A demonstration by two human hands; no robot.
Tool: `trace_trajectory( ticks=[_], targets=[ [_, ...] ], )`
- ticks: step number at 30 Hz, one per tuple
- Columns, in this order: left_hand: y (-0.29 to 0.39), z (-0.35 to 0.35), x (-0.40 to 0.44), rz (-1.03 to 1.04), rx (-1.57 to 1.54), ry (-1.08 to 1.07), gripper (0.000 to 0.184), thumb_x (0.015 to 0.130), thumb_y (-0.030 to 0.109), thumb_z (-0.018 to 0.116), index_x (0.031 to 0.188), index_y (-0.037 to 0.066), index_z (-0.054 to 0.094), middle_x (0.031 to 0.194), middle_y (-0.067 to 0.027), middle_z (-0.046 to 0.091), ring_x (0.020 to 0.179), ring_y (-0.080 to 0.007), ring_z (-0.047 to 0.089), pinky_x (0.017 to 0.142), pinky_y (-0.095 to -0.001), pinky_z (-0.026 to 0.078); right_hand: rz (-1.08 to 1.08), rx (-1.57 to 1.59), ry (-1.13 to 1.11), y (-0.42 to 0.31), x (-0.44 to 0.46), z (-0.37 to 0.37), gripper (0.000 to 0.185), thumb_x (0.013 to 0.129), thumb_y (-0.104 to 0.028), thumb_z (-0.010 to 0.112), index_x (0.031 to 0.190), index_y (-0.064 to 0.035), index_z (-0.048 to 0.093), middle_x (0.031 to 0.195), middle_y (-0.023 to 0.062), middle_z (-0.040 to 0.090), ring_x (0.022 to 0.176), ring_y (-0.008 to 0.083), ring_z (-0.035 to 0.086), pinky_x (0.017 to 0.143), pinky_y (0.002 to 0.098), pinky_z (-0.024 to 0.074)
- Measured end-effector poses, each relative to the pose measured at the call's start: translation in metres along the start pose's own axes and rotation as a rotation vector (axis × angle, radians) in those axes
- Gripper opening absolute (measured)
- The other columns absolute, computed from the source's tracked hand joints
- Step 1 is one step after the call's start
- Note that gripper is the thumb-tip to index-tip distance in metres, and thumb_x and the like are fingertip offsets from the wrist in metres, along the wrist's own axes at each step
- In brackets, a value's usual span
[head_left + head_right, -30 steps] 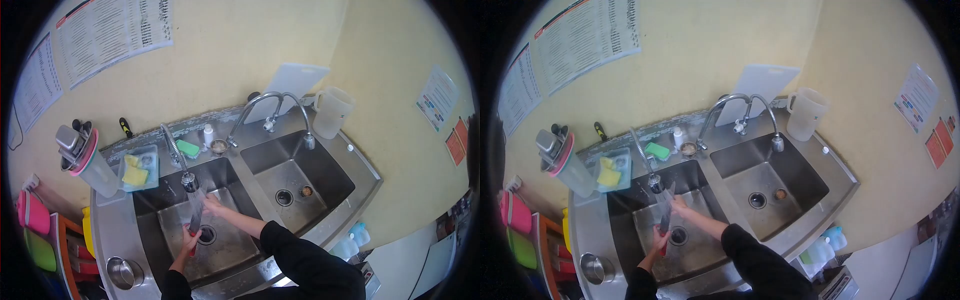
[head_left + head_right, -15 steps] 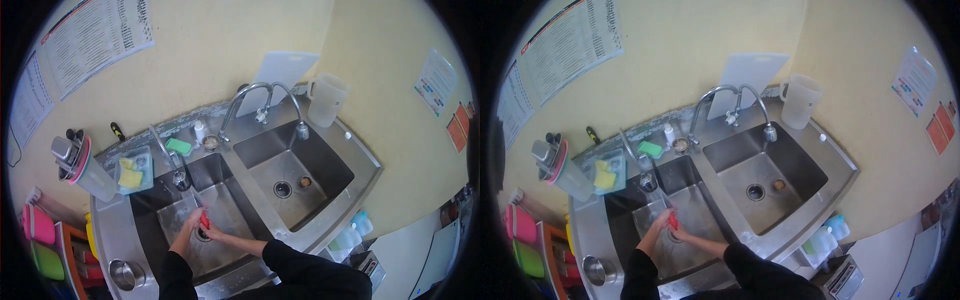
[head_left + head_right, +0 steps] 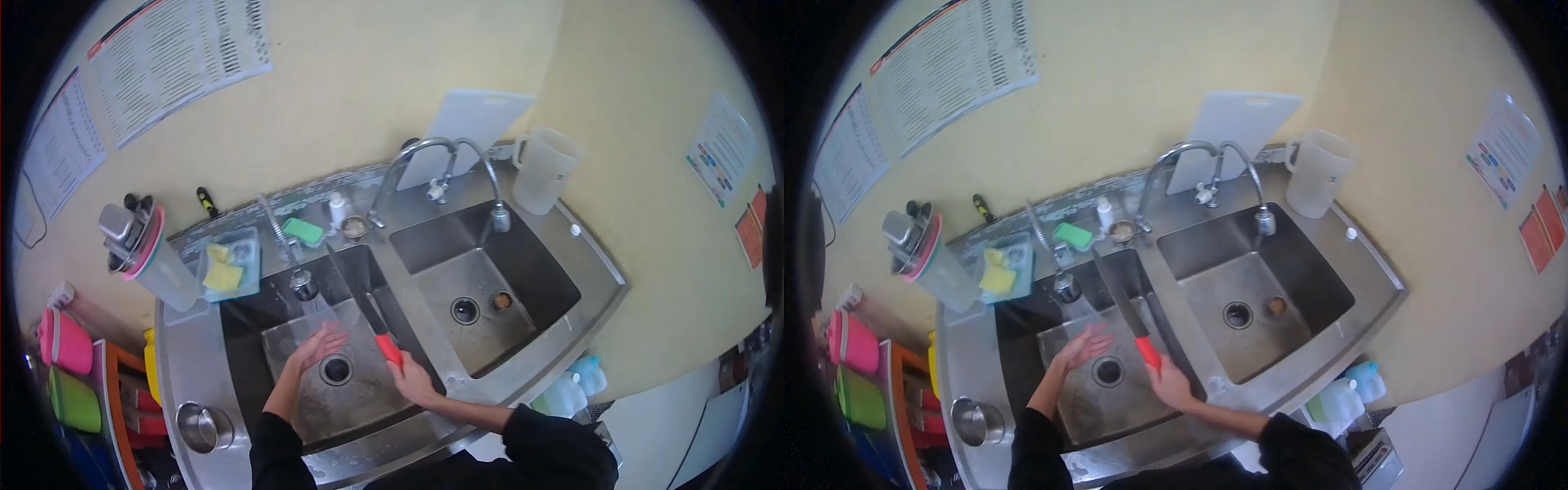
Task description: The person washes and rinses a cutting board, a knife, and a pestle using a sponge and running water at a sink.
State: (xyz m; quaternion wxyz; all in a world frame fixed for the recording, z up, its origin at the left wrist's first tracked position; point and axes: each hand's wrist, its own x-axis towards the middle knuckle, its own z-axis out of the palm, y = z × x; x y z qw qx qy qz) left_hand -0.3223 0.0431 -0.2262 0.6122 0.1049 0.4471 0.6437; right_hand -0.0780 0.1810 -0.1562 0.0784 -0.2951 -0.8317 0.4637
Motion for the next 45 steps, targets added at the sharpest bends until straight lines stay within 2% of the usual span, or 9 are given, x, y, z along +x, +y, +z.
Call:
trace_trajectory(
  ticks=[7, 13, 18, 30, 34, 36, 41, 44, 45],
  targets=[
    [-0.041, -0.031, -0.022, -0.169, 0.227, 0.334, 0.051, 0.092, 0.027, 0.033, 0.136, 0.009, 0.014, 0.126, -0.0194, 0.04, 0.113, -0.0266, 0.044, 0.094, -0.0362, 0.034, -0.182, -0.266, 0.471, -0.011, -0.031, -0.215, 0.035, 0.083, -0.02, 0.051, 0.113, -0.0034, 0.041, 0.095, 0.0211, 0.054, 0.084, 0.0374, 0.055, 0.068, 0.0407, 0.0449],
    [-0.062, -0.004, -0.024, -0.101, 0.047, 0.623, 0.053, 0.088, 0.011, 0.033, 0.136, 0.01, 0.01, 0.123, -0.0186, 0.043, 0.105, -0.0255, 0.05, 0.088, -0.0348, 0.039, -0.315, -0.624, 0.905, 0.013, 0.079, -0.433, 0.03, 0.09, -0.023, 0.039, 0.11, -0.0006, 0.044, 0.096, 0.0185, 0.049, 0.087, 0.0358, 0.051, 0.071, 0.0409, 0.042],
    [-0.082, 0.007, -0.012, -0.046, -0.021, 0.709, 0.05, 0.086, 0.011, 0.035, 0.133, 0.008, 0.018, 0.116, -0.0162, 0.049, 0.1, -0.0232, 0.053, 0.078, -0.0313, 0.044, 0.068, -0.805, 0.822, 0.035, 0.23, -0.564, 0.034, 0.086, -0.032, 0.044, 0.105, -0.0034, 0.05, 0.1, 0.0167, 0.053, 0.091, 0.0346, 0.054, 0.074, 0.045, 0.0432],
    [-0.102, 0.067, -0.035, -0.031, -0.139, 0.804, 0.039, 0.087, 0.02, 0.042, 0.124, 0.01, 0.036, 0.11, -0.0125, 0.054, 0.098, -0.0214, 0.054, 0.08, -0.0348, 0.041, -0.011, -0.798, 0.593, 0.085, 0.298, -0.619, 0.036, 0.082, -0.037, 0.051, 0.097, -0.0047, 0.056, 0.098, 0.019, 0.056, 0.087, 0.0349, 0.056, 0.074, 0.0448, 0.0436],
    [-0.108, 0.077, -0.034, 0.059, -0.171, 0.784, 0.041, 0.087, 0.026, 0.044, 0.125, 0.011, 0.036, 0.114, -0.0103, 0.052, 0.103, -0.0208, 0.051, 0.085, -0.0342, 0.039, -0.464, -0.983, 0.998, 0.047, 0.26, -0.585, 0.035, 0.084, -0.031, 0.05, 0.103, -0.0017, 0.055, 0.106, 0.0195, 0.053, 0.096, 0.0341, 0.052, 0.08, 0.0406, 0.042],
    [-0.088, 0.117, -0.04, 0.123, -0.161, 0.709, 0.043, 0.088, 0.029, 0.044, 0.126, 0.011, 0.035, 0.117, -0.0092, 0.051, 0.108, -0.0202, 0.048, 0.088, -0.0335, 0.037, -0.708, -0.58, 0.78, 0.02, 0.223, -0.538, 0.03, 0.087, -0.023, 0.047, 0.101, 0.0022, 0.056, 0.098, 0.0166, 0.057, 0.088, 0.0283, 0.056, 0.079, 0.0352, 0.0427],
    [-0.069, 0.164, -0.043, 0.291, -0.266, 0.64, 0.046, 0.086, 0.032, 0.046, 0.125, 0.009, 0.037, 0.124, -0.013, 0.045, 0.117, -0.026, 0.039, 0.094, -0.0385, 0.033, -0.609, 0.017, -0.209, -0.045, 0.132, -0.325, 0.015, 0.081, -0.012, 0.052, 0.083, -0.0022, 0.063, 0.079, 0.0106, 0.062, 0.076, 0.019, 0.059, 0.07, 0.0286, 0.0444],
    [-0.081, 0.187, -0.029, -0.543, 1.157, 1.158, 0.049, 0.082, 0.036, 0.05, 0.121, 0.007, 0.042, 0.124, -0.0207, 0.041, 0.12, -0.0361, 0.032, 0.097, -0.0491, 0.027, -0.757, -0.054, -0.662, -0.046, 0.176, -0.166, 0.018, 0.08, -0.016, 0.055, 0.086, -0.0008, 0.061, 0.077, 0.016, 0.06, 0.067, 0.0273, 0.057, 0.059, 0.0334, 0.0423],
    [-0.09, 0.191, -0.028, -0.391, 1.143, 1.254, 0.05, 0.08, 0.035, 0.052, 0.12, 0.007, 0.043, 0.126, -0.0232, 0.036, 0.121, -0.0389, 0.029, 0.096, -0.0525, 0.025, -0.803, 0.068, -0.519, -0.046, 0.198, -0.114, 0.019, 0.079, -0.018, 0.055, 0.085, -0.0007, 0.061, 0.076, 0.0167, 0.06, 0.068, 0.0296, 0.058, 0.059, 0.0347, 0.0431]
  ],
)
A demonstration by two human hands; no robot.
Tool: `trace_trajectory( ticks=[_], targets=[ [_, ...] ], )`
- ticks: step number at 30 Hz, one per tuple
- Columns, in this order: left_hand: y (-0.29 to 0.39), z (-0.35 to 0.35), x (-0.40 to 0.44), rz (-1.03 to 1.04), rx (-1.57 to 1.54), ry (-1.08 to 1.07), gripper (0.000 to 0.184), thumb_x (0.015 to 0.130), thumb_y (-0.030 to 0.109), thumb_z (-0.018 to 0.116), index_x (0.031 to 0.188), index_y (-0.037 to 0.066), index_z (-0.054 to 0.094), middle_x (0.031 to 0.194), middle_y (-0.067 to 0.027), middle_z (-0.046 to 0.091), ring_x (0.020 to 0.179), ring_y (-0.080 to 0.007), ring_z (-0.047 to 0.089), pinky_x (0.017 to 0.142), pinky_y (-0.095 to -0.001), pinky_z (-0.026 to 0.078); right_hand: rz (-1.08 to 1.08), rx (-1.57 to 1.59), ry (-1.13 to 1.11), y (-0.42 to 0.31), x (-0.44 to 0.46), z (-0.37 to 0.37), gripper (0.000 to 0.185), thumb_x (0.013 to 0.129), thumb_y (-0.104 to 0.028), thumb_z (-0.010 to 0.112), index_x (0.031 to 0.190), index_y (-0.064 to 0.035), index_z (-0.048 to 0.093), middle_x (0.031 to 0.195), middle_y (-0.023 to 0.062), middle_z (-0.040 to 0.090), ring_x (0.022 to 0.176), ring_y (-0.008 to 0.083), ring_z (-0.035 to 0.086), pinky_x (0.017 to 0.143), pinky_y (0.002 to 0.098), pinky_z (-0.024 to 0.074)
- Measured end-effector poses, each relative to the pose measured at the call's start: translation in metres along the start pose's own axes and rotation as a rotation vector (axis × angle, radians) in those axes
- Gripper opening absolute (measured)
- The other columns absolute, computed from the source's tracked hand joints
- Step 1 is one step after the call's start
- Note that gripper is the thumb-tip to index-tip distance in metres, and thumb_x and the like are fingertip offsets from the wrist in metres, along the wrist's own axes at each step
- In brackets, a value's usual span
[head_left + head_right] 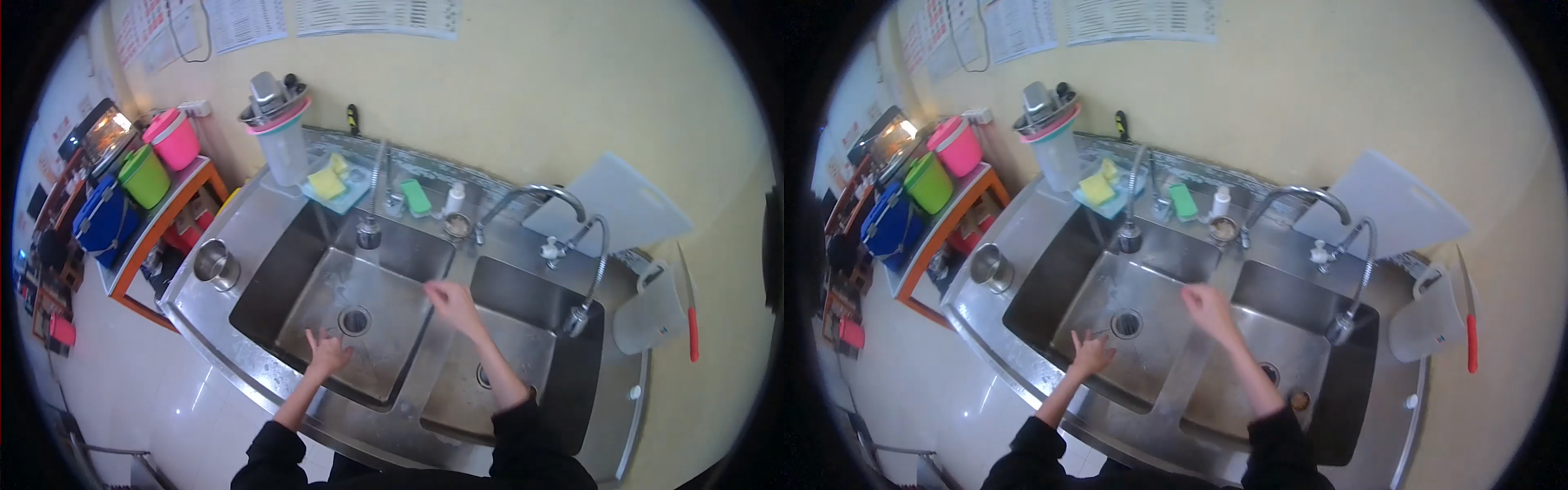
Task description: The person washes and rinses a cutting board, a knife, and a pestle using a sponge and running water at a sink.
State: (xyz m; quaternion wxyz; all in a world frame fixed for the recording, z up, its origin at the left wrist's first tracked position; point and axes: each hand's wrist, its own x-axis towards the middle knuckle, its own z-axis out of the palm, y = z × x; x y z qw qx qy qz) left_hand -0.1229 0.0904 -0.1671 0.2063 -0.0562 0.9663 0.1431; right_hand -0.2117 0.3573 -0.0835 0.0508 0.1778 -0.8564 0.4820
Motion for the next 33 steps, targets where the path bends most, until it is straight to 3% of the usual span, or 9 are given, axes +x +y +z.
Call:
trace_trajectory(
  ticks=[8, 12, 14, 18, 20, 26, 27, 30, 33],
  targets=[
    [-0.01, -0.009, -0.075, 0.071, -0.147, 0.361, 0.053, 0.074, 0.024, 0.061, 0.122, 0.007, 0.044, 0.135, -0.0308, 0.001, 0.124, -0.0482, 0.012, 0.095, -0.0616, 0.016, 0.013, -0.41, 0.328, 0.103, 0.178, 0.088, 0.019, 0.076, -0.021, 0.059, 0.077, -0.0019, 0.056, 0.071, 0.0171, 0.059, 0.07, 0.0355, 0.057, 0.06, 0.044, 0.0433],
    [-0.013, -0.027, -0.102, 0.051, -0.092, 0.44, 0.048, 0.077, 0.023, 0.058, 0.12, 0.008, 0.045, 0.134, -0.0327, 0.009, 0.125, -0.0476, 0.008, 0.096, -0.0608, 0.015, 0.082, -0.165, 0.467, 0.095, 0.171, 0.107, 0.023, 0.081, -0.023, 0.052, 0.072, -0.0016, 0.057, 0.07, 0.0167, 0.06, 0.067, 0.0342, 0.057, 0.057, 0.0416, 0.042],
    [-0.027, -0.023, -0.111, 0.081, -0.181, 0.449, 0.042, 0.079, 0.02, 0.055, 0.119, 0.008, 0.046, 0.136, -0.0277, 0.014, 0.127, -0.0426, 0.013, 0.096, -0.0603, 0.015, -0.08, -0.273, 0.35, 0.113, 0.141, 0.119, 0.023, 0.082, -0.021, 0.05, 0.073, -0.0008, 0.058, 0.063, 0.0124, 0.059, 0.059, 0.0287, 0.058, 0.053, 0.0368, 0.042],
    [-0.064, -0.038, -0.138, 0.142, -0.267, 0.537, 0.036, 0.081, 0.016, 0.052, 0.117, 0.01, 0.048, 0.138, -0.0212, 0.016, 0.124, -0.0379, 0.025, 0.098, -0.0543, 0.021, -0.138, -0.001, -0.595, 0.098, 0.042, 0.112, 0.017, 0.085, -0.014, 0.047, 0.083, -0.0021, 0.058, 0.071, 0.0054, 0.059, 0.066, 0.0103, 0.056, 0.057, 0.0256, 0.0436],
    [-0.096, -0.043, -0.16, 0.195, -0.433, 0.608, 0.037, 0.08, 0.012, 0.054, 0.117, 0.012, 0.048, 0.137, -0.0208, 0.019, 0.123, -0.038, 0.027, 0.099, -0.0477, 0.026, 0.564, 0.794, -0.782, 0.021, -0.004, 0.104, 0.033, 0.086, -0.015, 0.048, 0.115, 0.0, 0.047, 0.105, 0.0161, 0.056, 0.092, 0.0238, 0.057, 0.074, 0.034, 0.0478],
    [-0.249, -0.005, -0.287, -0.139, -0.499, 0.685, 0.037, 0.083, 0.021, 0.05, 0.119, 0.014, 0.044, 0.134, -0.0196, 0.025, 0.103, -0.0405, 0.047, 0.085, -0.043, 0.043, 0.008, -0.911, -0.412, -0.171, -0.061, 0.207, 0.058, 0.081, -0.03, 0.051, 0.133, -0.0159, 0.029, 0.141, 0.018, 0.005, 0.127, 0.0404, 0.011, 0.1, 0.056, 0.0108],
    [-0.289, 0.024, -0.312, -0.27, -0.51, 0.603, 0.039, 0.083, 0.026, 0.049, 0.12, 0.014, 0.043, 0.133, -0.0197, 0.027, 0.103, -0.04, 0.048, 0.085, -0.0433, 0.043, -0.18, -0.775, -0.284, -0.203, -0.06, 0.235, 0.051, 0.081, -0.026, 0.049, 0.13, -0.0173, 0.035, 0.143, 0.0105, 0.006, 0.129, 0.0352, 0.008, 0.091, 0.0656, 0.0164],
    [-0.408, 0.125, -0.389, -0.734, -0.424, 0.128, 0.047, 0.082, 0.04, 0.047, 0.12, 0.013, 0.044, 0.127, -0.0203, 0.036, 0.103, -0.0379, 0.049, 0.089, -0.0442, 0.039, -0.612, -0.386, -0.089, -0.287, -0.065, 0.348, 0.029, 0.083, -0.009, 0.05, 0.11, 0.0005, 0.048, 0.118, 0.0173, 0.048, 0.105, 0.0313, 0.048, 0.091, 0.0438, 0.0349],
    [-0.497, 0.165, -0.444, -0.874, -0.399, -0.302, 0.05, 0.08, 0.046, 0.047, 0.117, 0.012, 0.049, 0.118, -0.02, 0.047, 0.108, -0.0357, 0.046, 0.096, -0.0516, 0.027, -0.017, 0.42, -1.147, -0.286, -0.071, 0.478, 0.032, 0.084, -0.012, 0.05, 0.114, 0.0002, 0.048, 0.123, 0.0202, 0.042, 0.111, 0.0323, 0.044, 0.093, 0.0424, 0.0342]
  ],
)
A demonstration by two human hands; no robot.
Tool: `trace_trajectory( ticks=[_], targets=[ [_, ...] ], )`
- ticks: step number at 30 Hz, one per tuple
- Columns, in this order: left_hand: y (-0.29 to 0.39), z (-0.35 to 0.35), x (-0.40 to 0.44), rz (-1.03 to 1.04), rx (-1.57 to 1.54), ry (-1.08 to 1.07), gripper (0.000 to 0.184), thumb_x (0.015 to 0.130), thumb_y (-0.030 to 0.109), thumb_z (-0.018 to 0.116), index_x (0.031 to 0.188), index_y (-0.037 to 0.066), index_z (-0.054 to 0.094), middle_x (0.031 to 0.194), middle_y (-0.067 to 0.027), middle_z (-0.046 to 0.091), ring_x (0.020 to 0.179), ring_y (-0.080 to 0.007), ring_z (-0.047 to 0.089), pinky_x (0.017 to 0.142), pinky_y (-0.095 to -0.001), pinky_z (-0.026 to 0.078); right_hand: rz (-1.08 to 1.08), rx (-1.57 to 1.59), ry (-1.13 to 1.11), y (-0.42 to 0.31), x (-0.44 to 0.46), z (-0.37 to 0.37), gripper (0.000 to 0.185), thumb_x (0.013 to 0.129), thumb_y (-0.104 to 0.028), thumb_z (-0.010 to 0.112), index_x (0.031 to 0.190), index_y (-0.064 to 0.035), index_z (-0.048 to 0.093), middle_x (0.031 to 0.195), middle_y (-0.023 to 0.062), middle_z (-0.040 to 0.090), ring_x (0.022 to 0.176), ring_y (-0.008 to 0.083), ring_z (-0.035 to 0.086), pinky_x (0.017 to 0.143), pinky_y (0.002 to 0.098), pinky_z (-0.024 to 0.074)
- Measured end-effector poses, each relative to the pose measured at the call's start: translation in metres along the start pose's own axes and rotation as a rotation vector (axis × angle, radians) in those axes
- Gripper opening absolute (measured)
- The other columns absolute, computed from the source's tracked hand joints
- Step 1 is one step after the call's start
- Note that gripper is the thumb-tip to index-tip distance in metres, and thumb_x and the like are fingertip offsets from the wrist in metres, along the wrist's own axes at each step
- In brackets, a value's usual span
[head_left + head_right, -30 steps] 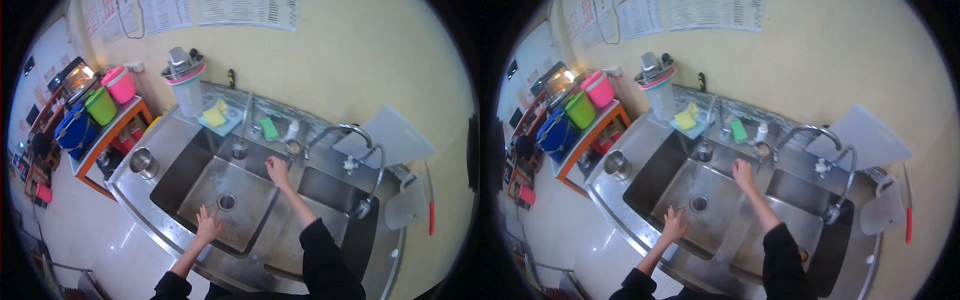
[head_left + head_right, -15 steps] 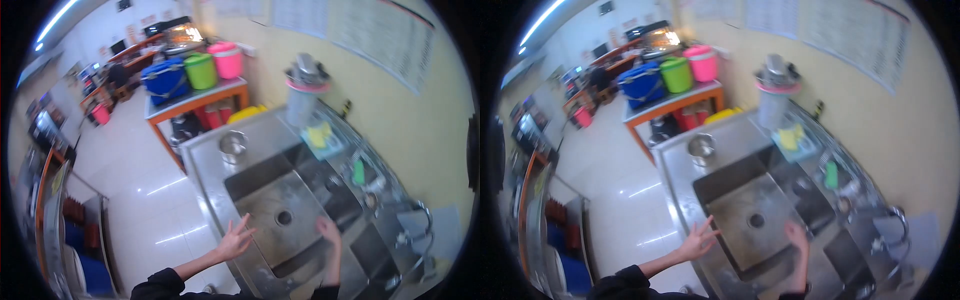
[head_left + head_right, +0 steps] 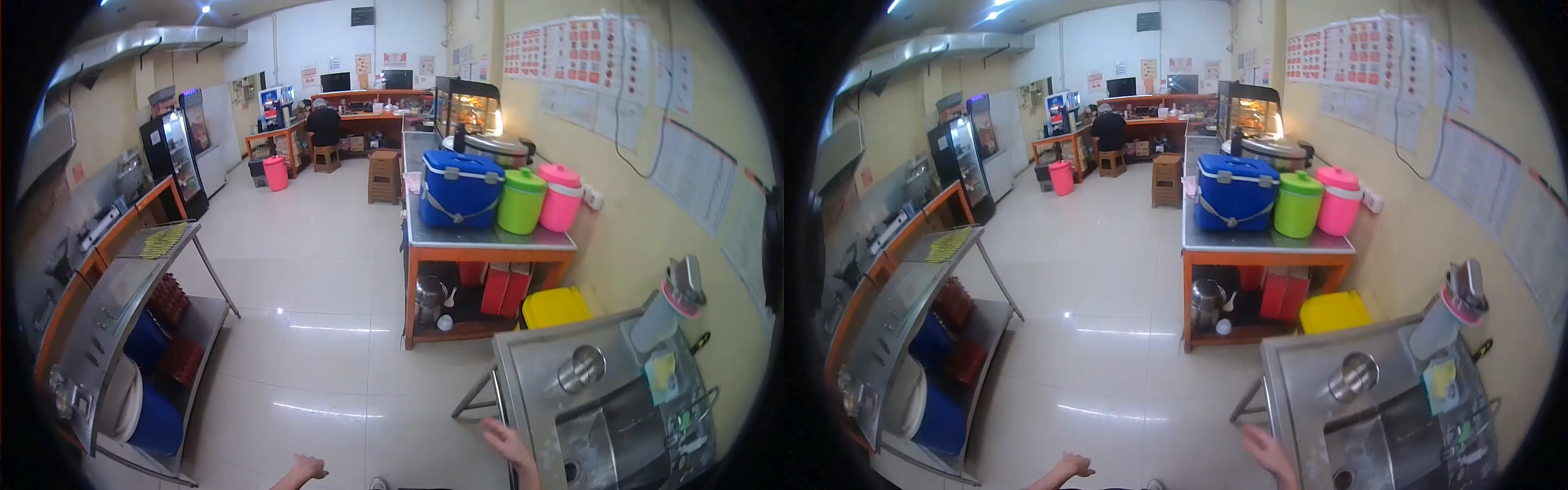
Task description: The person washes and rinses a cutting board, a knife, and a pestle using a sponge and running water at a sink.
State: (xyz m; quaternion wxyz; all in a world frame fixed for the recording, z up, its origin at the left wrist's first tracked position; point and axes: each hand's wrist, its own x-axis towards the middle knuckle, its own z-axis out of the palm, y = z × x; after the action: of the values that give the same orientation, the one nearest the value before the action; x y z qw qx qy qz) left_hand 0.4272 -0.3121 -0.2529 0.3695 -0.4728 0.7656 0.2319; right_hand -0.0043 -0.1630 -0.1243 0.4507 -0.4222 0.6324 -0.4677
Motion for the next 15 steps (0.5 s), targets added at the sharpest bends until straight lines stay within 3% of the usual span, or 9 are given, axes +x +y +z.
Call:
trace_trajectory(
  ticks=[1, 2, 5, 6, 9, 10, 13, 15],
  targets=[
    [-0.021, 0.002, 0.018, -0.03, -0.048, 0.066, 0.05, 0.079, 0.046, 0.047, 0.116, 0.012, 0.05, 0.116, -0.0196, 0.049, 0.109, -0.0352, 0.045, 0.097, -0.0539, 0.024, 0.184, 0.126, -0.162, 0.018, 0.025, 0.013, 0.032, 0.084, -0.013, 0.05, 0.112, 0.0002, 0.048, 0.121, 0.0203, 0.043, 0.109, 0.0322, 0.045, 0.092, 0.0422, 0.0348],
    [-0.044, 0.003, 0.037, -0.065, -0.098, 0.126, 0.05, 0.079, 0.046, 0.047, 0.115, 0.011, 0.051, 0.114, -0.0192, 0.051, 0.111, -0.0348, 0.045, 0.097, -0.0562, 0.021, 0.277, 0.023, -0.248, 0.043, 0.051, 0.029, 0.031, 0.083, -0.013, 0.049, 0.111, 0.0001, 0.049, 0.119, 0.0203, 0.044, 0.107, 0.0322, 0.046, 0.091, 0.0419, 0.0353],
    [-0.098, -0.017, 0.126, 0.157, -0.461, 0.099, 0.064, 0.08, 0.053, 0.042, 0.122, 0.005, 0.042, 0.121, -0.0215, 0.045, 0.115, -0.0349, 0.041, 0.1, -0.0533, 0.019, 0.306, -0.896, -0.34, 0.155, 0.103, 0.067, 0.03, 0.082, -0.015, 0.049, 0.108, -0.0001, 0.051, 0.113, 0.0203, 0.046, 0.102, 0.032, 0.048, 0.087, 0.0413, 0.037],
    [-0.106, -0.035, 0.15, 0.161, -0.332, 0.088, 0.066, 0.079, 0.051, 0.047, 0.12, 0.0, 0.043, 0.119, -0.0229, 0.046, 0.107, -0.0364, 0.048, 0.097, -0.0468, 0.03, 0.368, -0.974, -0.362, 0.178, 0.12, 0.07, 0.03, 0.081, -0.015, 0.049, 0.107, -0.0002, 0.051, 0.111, 0.0204, 0.047, 0.101, 0.0319, 0.048, 0.086, 0.0411, 0.0375],
    [-0.137, -0.097, 0.202, -0.099, -1.224, -0.122, 0.057, 0.077, 0.039, 0.057, 0.111, -0.006, 0.049, 0.105, -0.0199, 0.056, 0.097, -0.0323, 0.056, 0.08, -0.0404, 0.047, 0.626, -0.944, -0.383, 0.204, 0.175, 0.073, 0.029, 0.08, -0.017, 0.048, 0.104, -0.0005, 0.053, 0.106, 0.0204, 0.049, 0.096, 0.0317, 0.05, 0.082, 0.0405, 0.0392],
    [-0.152, -0.112, 0.223, -0.121, -1.502, -0.099, 0.053, 0.076, 0.034, 0.061, 0.11, -0.005, 0.048, 0.102, -0.0178, 0.057, 0.078, -0.0294, 0.061, 0.063, -0.0335, 0.053, 0.684, -0.938, -0.381, 0.203, 0.2, 0.073, 0.029, 0.079, -0.017, 0.048, 0.103, -0.0005, 0.053, 0.104, 0.0204, 0.05, 0.094, 0.0316, 0.051, 0.081, 0.0403, 0.0397],
    [-0.235, -0.126, 0.313, 0.4, -0.194, 0.357, 0.04, 0.078, 0.025, 0.057, 0.106, -0.003, 0.048, 0.095, -0.0133, 0.054, 0.074, -0.0284, 0.058, 0.064, -0.0373, 0.054, 0.79, -0.926, -0.378, 0.188, 0.3, 0.073, 0.029, 0.078, -0.019, 0.048, 0.099, -0.0008, 0.055, 0.098, 0.0205, 0.053, 0.089, 0.0314, 0.053, 0.078, 0.0397, 0.0414],
    [-0.258, -0.169, 0.322, -0.108, -1.3, 0.244, 0.032, 0.077, 0.018, 0.052, 0.103, 0.0, 0.048, 0.089, -0.0118, 0.052, 0.072, -0.0291, 0.056, 0.063, -0.0439, 0.054, 0.779, -0.933, -0.388, 0.182, 0.377, 0.078, 0.029, 0.077, -0.02, 0.048, 0.097, -0.0009, 0.056, 0.094, 0.0205, 0.054, 0.085, 0.0313, 0.054, 0.075, 0.0393, 0.0425]
  ],
)
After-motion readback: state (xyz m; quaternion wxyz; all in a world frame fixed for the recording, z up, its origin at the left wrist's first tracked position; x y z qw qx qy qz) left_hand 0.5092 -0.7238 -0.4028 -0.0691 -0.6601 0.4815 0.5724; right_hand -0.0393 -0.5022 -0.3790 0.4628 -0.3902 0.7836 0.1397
